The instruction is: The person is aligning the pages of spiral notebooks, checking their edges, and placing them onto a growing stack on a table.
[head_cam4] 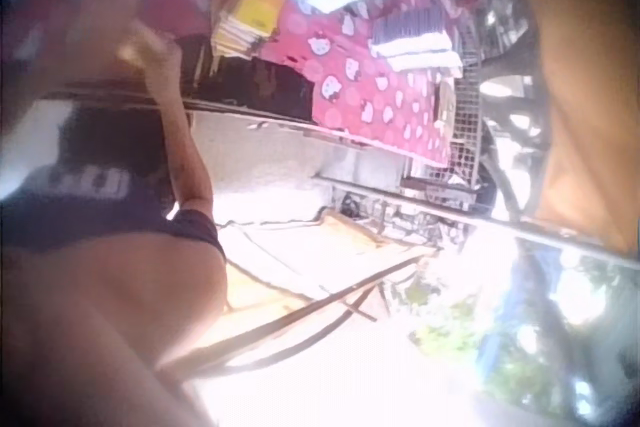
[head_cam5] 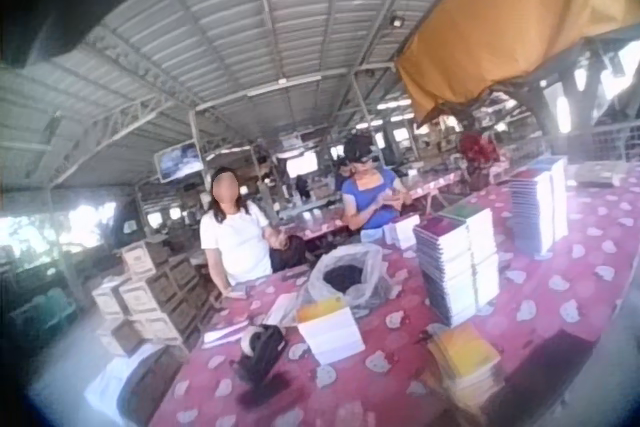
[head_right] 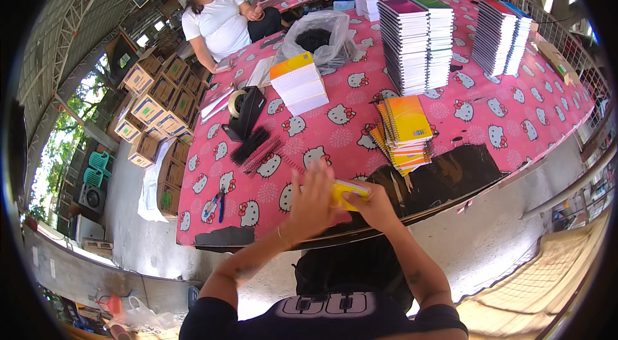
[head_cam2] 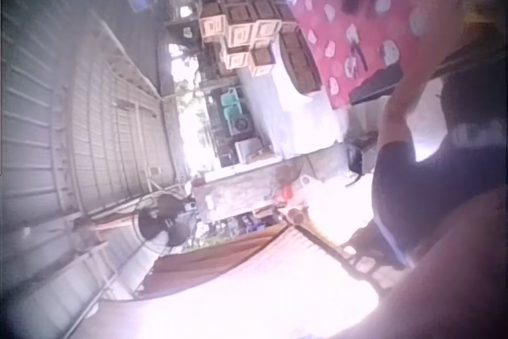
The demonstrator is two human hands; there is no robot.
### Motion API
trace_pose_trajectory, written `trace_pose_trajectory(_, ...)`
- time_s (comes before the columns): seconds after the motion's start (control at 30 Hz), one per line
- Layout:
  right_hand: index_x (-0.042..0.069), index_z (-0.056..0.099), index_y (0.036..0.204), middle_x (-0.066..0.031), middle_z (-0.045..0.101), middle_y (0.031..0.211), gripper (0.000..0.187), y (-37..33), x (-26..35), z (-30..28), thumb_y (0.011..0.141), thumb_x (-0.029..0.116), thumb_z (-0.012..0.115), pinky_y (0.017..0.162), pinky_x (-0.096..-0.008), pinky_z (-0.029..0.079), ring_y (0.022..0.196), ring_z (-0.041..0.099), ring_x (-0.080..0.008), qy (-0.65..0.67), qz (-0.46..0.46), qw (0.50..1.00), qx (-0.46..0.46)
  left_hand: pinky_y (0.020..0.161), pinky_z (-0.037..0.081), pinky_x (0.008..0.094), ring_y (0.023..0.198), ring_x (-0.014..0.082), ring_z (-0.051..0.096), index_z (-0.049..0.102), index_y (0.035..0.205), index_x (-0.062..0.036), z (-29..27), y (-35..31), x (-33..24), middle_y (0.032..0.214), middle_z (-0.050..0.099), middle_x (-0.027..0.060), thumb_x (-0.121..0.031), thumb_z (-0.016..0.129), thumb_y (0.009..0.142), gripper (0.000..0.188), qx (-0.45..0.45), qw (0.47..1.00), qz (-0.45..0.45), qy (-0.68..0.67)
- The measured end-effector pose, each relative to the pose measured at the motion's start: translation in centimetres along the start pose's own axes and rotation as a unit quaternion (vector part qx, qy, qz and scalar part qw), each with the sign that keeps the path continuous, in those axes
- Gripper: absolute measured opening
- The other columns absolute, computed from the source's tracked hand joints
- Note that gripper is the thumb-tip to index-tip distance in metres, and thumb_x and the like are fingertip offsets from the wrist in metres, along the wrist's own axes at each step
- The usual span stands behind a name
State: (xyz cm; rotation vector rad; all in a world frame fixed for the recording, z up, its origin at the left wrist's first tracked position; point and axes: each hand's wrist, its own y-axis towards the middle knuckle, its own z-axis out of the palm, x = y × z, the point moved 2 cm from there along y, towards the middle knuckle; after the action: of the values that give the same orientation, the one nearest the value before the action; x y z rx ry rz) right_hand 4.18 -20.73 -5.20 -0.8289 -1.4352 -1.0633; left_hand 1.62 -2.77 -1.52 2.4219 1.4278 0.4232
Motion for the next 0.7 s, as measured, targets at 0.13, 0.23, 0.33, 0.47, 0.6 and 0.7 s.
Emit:
trace_pose_trajectory(0.13, -0.003, 0.068, 0.121, -0.0069, 0.073, 0.101, 0.027, 0.1, -1.2, -0.7, 0.095, 0.006, 0.066, 0.083, -0.0284, 0.052, 0.090, 0.062, -0.0082, -0.046, -0.024, 0.999, 0.000, 0.117, 0.017, 0.0661, 0.149, 0.0401, 0.029, 0.038, 0.149, 0.0045, 2.5, -2.7, -1.1, 0.157, 0.035, 0.0259, -0.055, 0.058, 0.092, 0.084, -0.031, 0.998, 0.041, -0.043)
trace_pose_trajectory(0.23, -0.003, 0.068, 0.122, -0.0075, 0.074, 0.100, 0.029, 0.4, -1.3, 0.1, 0.094, 0.005, 0.068, 0.083, -0.0281, 0.052, 0.091, 0.062, -0.0078, -0.034, 0.005, 0.999, 0.011, 0.116, 0.016, 0.0679, 0.150, 0.0444, 0.026, 0.039, 0.147, 0.0055, 0.6, 0.5, 0.7, 0.156, 0.034, 0.0290, -0.057, 0.058, 0.092, 0.086, -0.012, 1.000, 0.010, 0.011)
trace_pose_trajectory(0.33, -0.003, 0.067, 0.123, -0.0072, 0.074, 0.101, 0.030, 1.0, -2.1, -0.8, 0.093, 0.005, 0.069, 0.084, -0.0275, 0.052, 0.092, 0.061, -0.0074, -0.024, -0.024, 0.999, 0.013, 0.117, 0.018, 0.0659, 0.148, 0.0417, 0.029, 0.039, 0.148, 0.0021, 3.1, -3.3, -1.6, 0.156, 0.036, 0.0259, -0.053, 0.060, 0.092, 0.081, 0.008, 0.997, 0.046, -0.054)
trace_pose_trajectory(0.47, -0.002, 0.068, 0.121, -0.0060, 0.074, 0.099, 0.029, 0.6, -3.3, -1.2, 0.093, 0.005, 0.070, 0.083, -0.0270, 0.052, 0.091, 0.061, -0.0072, -0.060, -0.011, 0.997, 0.040, 0.117, 0.020, 0.0627, 0.141, 0.0382, 0.041, 0.043, 0.144, 0.0014, 1.1, -0.1, 0.0, 0.152, 0.041, 0.0231, -0.048, 0.064, 0.092, 0.075, 0.066, 0.992, 0.013, -0.110)
trace_pose_trajectory(0.6, -0.001, 0.069, 0.120, -0.0121, 0.074, 0.097, 0.029, 1.1, -3.7, -1.4, 0.092, 0.007, 0.069, 0.081, -0.0318, 0.053, 0.090, 0.067, -0.0128, -0.101, -0.009, 0.990, 0.102, 0.117, 0.021, 0.0631, 0.141, 0.0386, 0.042, 0.043, 0.145, 0.0035, 2.0, 0.8, 2.3, 0.153, 0.041, 0.0237, -0.051, 0.063, 0.090, 0.080, 0.130, 0.985, 0.051, -0.098)
trace_pose_trajectory(0.7, 0.000, 0.069, 0.120, -0.0147, 0.074, 0.098, 0.029, 0.3, -4.2, -0.8, 0.092, 0.009, 0.069, 0.081, -0.0334, 0.053, 0.088, 0.069, -0.0161, -0.122, -0.023, 0.989, 0.078, 0.116, 0.021, 0.0653, 0.144, 0.0416, 0.037, 0.040, 0.147, 0.0060, 2.6, -1.7, -1.1, 0.154, 0.038, 0.0265, -0.052, 0.063, 0.090, 0.084, 0.034, 0.997, 0.046, -0.056)
